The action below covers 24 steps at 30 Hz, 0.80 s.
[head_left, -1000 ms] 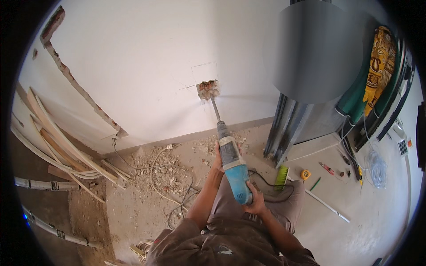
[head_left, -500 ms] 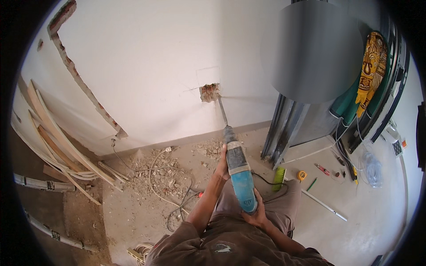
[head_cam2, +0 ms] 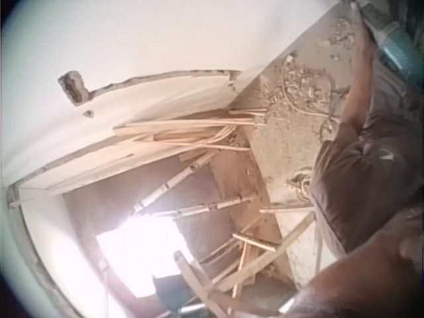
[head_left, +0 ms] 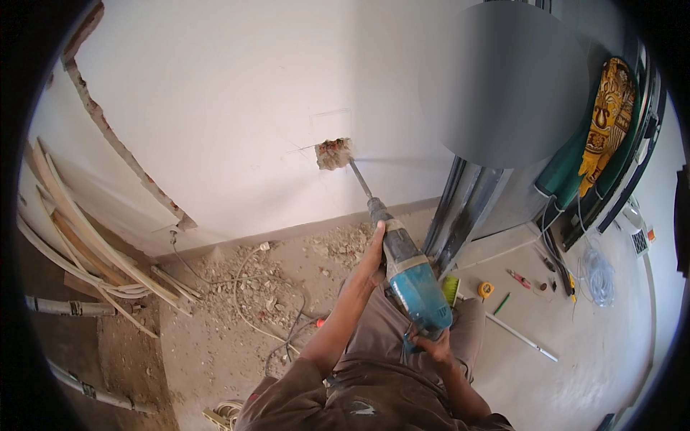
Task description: The person chips away at a rectangular section of a wall using a hammer and chisel, then continues the work using a hammer drill.
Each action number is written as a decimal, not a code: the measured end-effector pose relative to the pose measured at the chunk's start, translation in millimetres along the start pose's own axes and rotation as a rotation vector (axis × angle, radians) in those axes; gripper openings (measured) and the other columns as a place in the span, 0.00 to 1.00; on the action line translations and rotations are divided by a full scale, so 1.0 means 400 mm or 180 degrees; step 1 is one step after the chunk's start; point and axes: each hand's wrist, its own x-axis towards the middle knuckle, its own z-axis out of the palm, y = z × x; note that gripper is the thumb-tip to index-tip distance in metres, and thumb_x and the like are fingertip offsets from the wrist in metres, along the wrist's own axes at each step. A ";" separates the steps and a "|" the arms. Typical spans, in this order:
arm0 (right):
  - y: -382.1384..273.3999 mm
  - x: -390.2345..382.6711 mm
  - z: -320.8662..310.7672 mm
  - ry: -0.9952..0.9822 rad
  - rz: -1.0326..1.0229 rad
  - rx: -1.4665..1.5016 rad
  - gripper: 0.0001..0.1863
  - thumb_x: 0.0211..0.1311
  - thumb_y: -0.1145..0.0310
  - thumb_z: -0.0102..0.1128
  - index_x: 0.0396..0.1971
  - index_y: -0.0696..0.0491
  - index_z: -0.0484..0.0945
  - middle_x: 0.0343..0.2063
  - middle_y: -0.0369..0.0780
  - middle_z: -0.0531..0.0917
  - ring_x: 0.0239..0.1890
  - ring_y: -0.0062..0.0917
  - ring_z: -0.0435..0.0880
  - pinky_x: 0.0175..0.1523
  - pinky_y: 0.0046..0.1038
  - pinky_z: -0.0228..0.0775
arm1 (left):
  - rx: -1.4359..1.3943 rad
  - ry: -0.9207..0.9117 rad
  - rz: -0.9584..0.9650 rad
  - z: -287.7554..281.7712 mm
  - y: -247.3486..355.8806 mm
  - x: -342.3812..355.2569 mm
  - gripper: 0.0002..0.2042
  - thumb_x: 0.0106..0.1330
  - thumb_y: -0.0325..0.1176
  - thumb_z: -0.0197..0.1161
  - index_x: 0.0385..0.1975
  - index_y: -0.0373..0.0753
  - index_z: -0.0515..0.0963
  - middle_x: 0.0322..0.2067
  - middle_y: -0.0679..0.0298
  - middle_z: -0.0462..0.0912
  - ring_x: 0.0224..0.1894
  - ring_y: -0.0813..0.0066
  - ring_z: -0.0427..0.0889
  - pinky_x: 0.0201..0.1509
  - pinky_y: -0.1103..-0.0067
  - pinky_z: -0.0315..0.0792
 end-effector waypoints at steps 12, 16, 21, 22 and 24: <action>-0.274 0.088 -0.061 0.0750 0.0311 0.1913 0.21 0.36 0.74 0.52 0.38 0.59 0.71 0.22 0.39 0.71 0.26 0.30 0.73 0.32 0.34 0.74 | -0.0095 0.0213 0.0497 0.084 -0.032 0.157 0.17 0.58 0.42 0.71 0.41 0.39 0.76 0.33 0.66 0.81 0.30 0.79 0.80 0.34 0.81 0.75; -0.320 0.104 -0.167 0.0661 0.0433 0.1915 0.24 0.35 0.77 0.53 0.40 0.59 0.71 0.24 0.40 0.73 0.26 0.31 0.75 0.31 0.35 0.74 | -0.0279 -0.0022 0.0531 0.165 -0.011 0.164 0.24 0.60 0.45 0.68 0.49 0.37 0.71 0.42 0.61 0.79 0.43 0.69 0.80 0.49 0.73 0.76; -0.433 0.135 -0.182 0.0013 0.0113 0.1278 0.24 0.38 0.78 0.56 0.43 0.61 0.70 0.30 0.44 0.77 0.30 0.33 0.78 0.30 0.34 0.74 | -0.0561 -0.0170 0.0331 0.184 -0.004 0.143 0.26 0.63 0.50 0.63 0.51 0.36 0.70 0.45 0.59 0.78 0.47 0.65 0.79 0.54 0.70 0.74; -0.443 0.125 -0.165 0.0111 0.0053 0.1123 0.27 0.38 0.78 0.56 0.46 0.61 0.69 0.31 0.45 0.78 0.31 0.34 0.79 0.31 0.34 0.76 | -0.0640 -0.0240 0.0301 0.181 0.007 0.149 0.26 0.63 0.51 0.62 0.51 0.36 0.70 0.45 0.58 0.78 0.48 0.64 0.78 0.55 0.69 0.73; -0.446 0.063 -0.084 0.0321 -0.0042 0.0817 0.32 0.36 0.78 0.56 0.51 0.61 0.66 0.35 0.48 0.79 0.34 0.35 0.81 0.34 0.33 0.79 | -0.0479 -0.0445 0.0403 0.167 0.002 0.107 0.28 0.63 0.53 0.60 0.53 0.36 0.69 0.46 0.57 0.77 0.49 0.64 0.78 0.58 0.68 0.72</action>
